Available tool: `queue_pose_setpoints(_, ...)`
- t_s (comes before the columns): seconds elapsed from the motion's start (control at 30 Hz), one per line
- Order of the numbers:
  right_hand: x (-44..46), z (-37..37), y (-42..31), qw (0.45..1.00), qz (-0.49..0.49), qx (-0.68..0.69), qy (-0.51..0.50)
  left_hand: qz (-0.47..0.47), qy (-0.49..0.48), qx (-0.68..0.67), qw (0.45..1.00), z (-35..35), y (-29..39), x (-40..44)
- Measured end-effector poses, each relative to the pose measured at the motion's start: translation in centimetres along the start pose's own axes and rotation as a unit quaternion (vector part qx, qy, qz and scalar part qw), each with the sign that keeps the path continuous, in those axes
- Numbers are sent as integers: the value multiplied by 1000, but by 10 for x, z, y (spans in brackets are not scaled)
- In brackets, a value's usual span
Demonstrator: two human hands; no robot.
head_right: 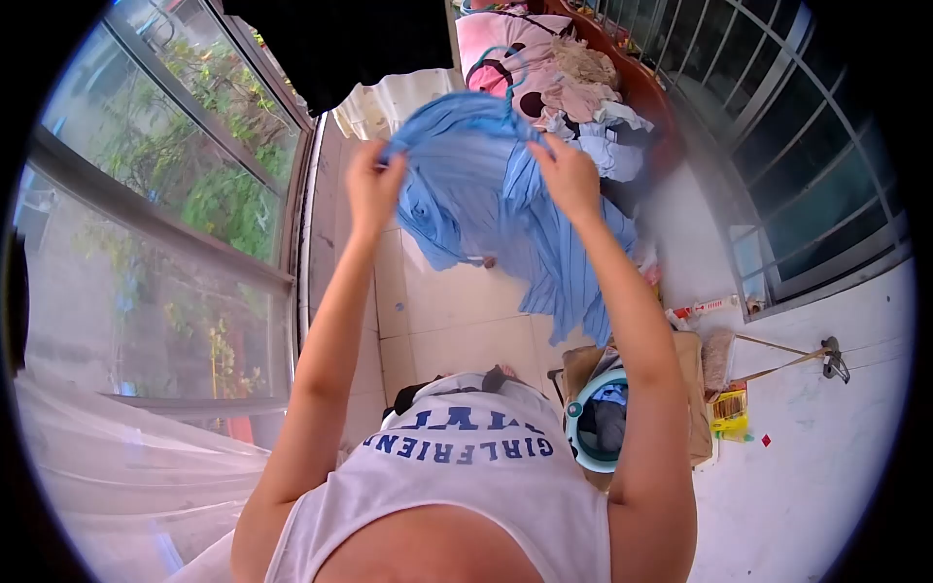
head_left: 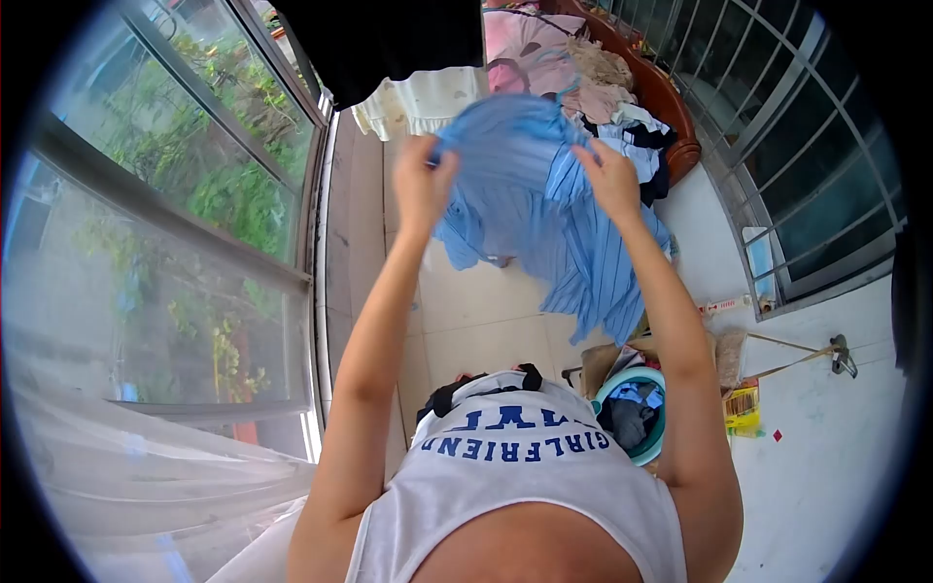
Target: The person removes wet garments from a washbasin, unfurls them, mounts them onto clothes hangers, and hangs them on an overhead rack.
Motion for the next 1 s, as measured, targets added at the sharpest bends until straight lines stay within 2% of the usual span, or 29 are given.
queue_pose_setpoints(0.03,1,-2,2,1000,1,4,-3,-31,-127,56,990,17,8,-13)
queue_pose_setpoints(0.07,1,-5,4,999,-12,49,3,51,-232,89,967,34,16,-26)
queue_pose_setpoints(0.1,3,-8,7,995,-26,92,10,120,-287,56,949,46,21,-39)
queue_pose_setpoints(0.17,6,-9,24,992,-52,115,18,37,-407,-79,909,50,9,-48)
queue_pose_setpoints(0.2,6,-11,33,988,-42,146,15,-29,-275,-80,958,40,-6,-43)
queue_pose_setpoints(0.23,6,-13,38,984,-31,178,12,-93,-137,-79,983,25,-21,-38)
queue_pose_setpoints(0.3,2,-20,39,976,-23,215,16,-130,86,-33,987,-15,-42,-23)
queue_pose_setpoints(0.33,2,-24,37,970,-29,242,3,-132,84,-34,987,-18,-49,-14)
queue_pose_setpoints(0.37,3,-27,34,962,-38,268,-13,-37,95,62,993,-20,-50,-5)
queue_pose_setpoints(0.43,3,-34,31,961,-29,273,-37,59,107,159,980,-25,-66,6)
queue_pose_setpoints(0.47,3,-38,30,965,-31,258,-26,2,-21,50,999,-21,-89,15)
queue_pose_setpoints(0.5,3,-42,28,970,-32,242,-13,-54,-148,-61,986,-16,-110,18)
queue_pose_setpoints(0.53,3,-50,25,973,-29,229,-7,-110,-217,-102,965,-19,-109,20)
queue_pose_setpoints(0.57,4,-52,26,973,-29,228,-4,-139,-246,-111,953,-28,-92,21)
queue_pose_setpoints(0.63,2,-57,26,988,-34,148,16,-125,-190,-181,957,-44,-75,24)
queue_pose_setpoints(0.7,1,-57,29,987,-35,157,26,-125,-188,-189,956,-51,-67,24)
queue_pose_setpoints(0.77,8,-65,20,983,-54,169,44,-158,-286,54,944,-48,-76,25)
queue_pose_setpoints(0.83,9,-58,4,977,-49,205,45,-130,-267,86,951,-39,-62,26)
queue_pose_setpoints(0.87,11,-50,-6,969,-66,240,2,-1,-179,120,976,-34,-20,34)
queue_pose_setpoints(0.9,14,-42,-16,957,-85,273,-41,128,-85,150,977,-27,23,36)
queue_pose_setpoints(0.97,15,-31,-29,959,-79,261,-75,118,-37,181,976,-4,73,26)
queue_pose_setpoints(1.0,15,-27,-35,965,-93,235,-76,147,-53,199,967,8,89,24)
Point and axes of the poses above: each hand's wrist, its own x-axis towards the middle knuckle, its own z-axis out of the palm, y = z × x, the point moved 4 cm from there along x, towards the middle knuckle, and after that the axes turned 12 degrees about -y, right-handed, at the moved point
